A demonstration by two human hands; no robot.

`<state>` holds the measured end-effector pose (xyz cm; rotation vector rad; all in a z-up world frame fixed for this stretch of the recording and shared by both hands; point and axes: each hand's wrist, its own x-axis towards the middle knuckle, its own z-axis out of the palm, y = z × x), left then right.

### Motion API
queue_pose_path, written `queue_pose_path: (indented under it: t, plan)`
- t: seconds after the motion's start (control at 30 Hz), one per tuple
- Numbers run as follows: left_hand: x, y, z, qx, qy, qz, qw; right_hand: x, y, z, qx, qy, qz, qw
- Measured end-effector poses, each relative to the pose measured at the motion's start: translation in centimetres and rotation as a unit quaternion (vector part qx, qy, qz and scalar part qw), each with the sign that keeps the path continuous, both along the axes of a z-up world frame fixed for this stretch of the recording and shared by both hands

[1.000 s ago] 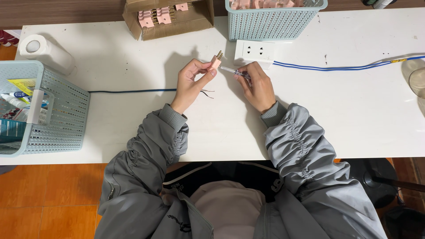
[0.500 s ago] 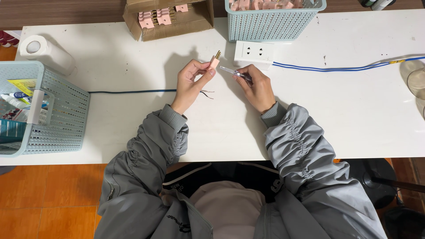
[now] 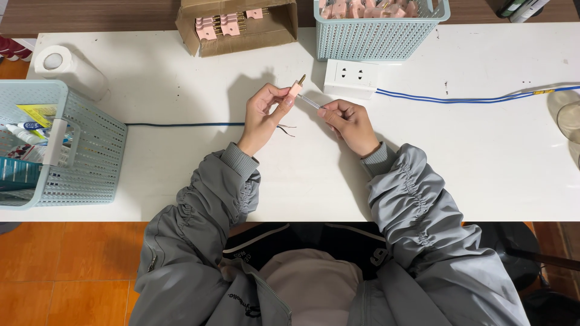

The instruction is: Assembling an electrical plug by connecting wires to terminals using a screwdriver

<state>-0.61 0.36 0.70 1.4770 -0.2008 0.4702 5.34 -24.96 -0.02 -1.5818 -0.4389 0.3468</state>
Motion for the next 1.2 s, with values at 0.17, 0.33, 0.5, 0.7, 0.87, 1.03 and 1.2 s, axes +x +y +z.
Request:
queue_pose_path:
  t: [0.17, 0.33, 0.5, 0.7, 0.87, 1.03, 1.2]
  plan:
    - [0.3, 0.3, -0.7, -0.001, -0.005, -0.008, 1.000, -1.3, 0.4, 2.2, 0.047, 0.081, 0.018, 0.995]
    - [0.5, -0.1, -1.1, -0.008, -0.010, -0.006, 1.000, -1.1, 0.4, 2.1, 0.045, 0.095, 0.020, 0.994]
    - [0.4, -0.2, -0.6, 0.047, -0.025, 0.033, 0.998, 1.6, -0.6, -0.1, -0.053, -0.056, -0.019, 0.997]
    - [0.4, 0.6, 0.1, 0.120, -0.053, 0.125, 0.983, 2.0, -1.5, -0.9, -0.260, -0.312, -0.075, 0.911]
    - [1.0, 1.3, -1.3, 0.249, -0.088, 0.156, 0.952, 1.0, -1.7, 0.4, -0.340, -0.383, -0.077, 0.855]
    - [1.3, 1.4, -2.1, 0.356, -0.162, 0.171, 0.904, -0.4, 0.2, 3.2, -0.266, -0.443, -0.099, 0.850]
    - [1.6, 1.9, -2.0, 0.386, -0.212, 0.155, 0.885, 0.3, 4.5, 5.7, -0.169, -0.252, 0.027, 0.952]
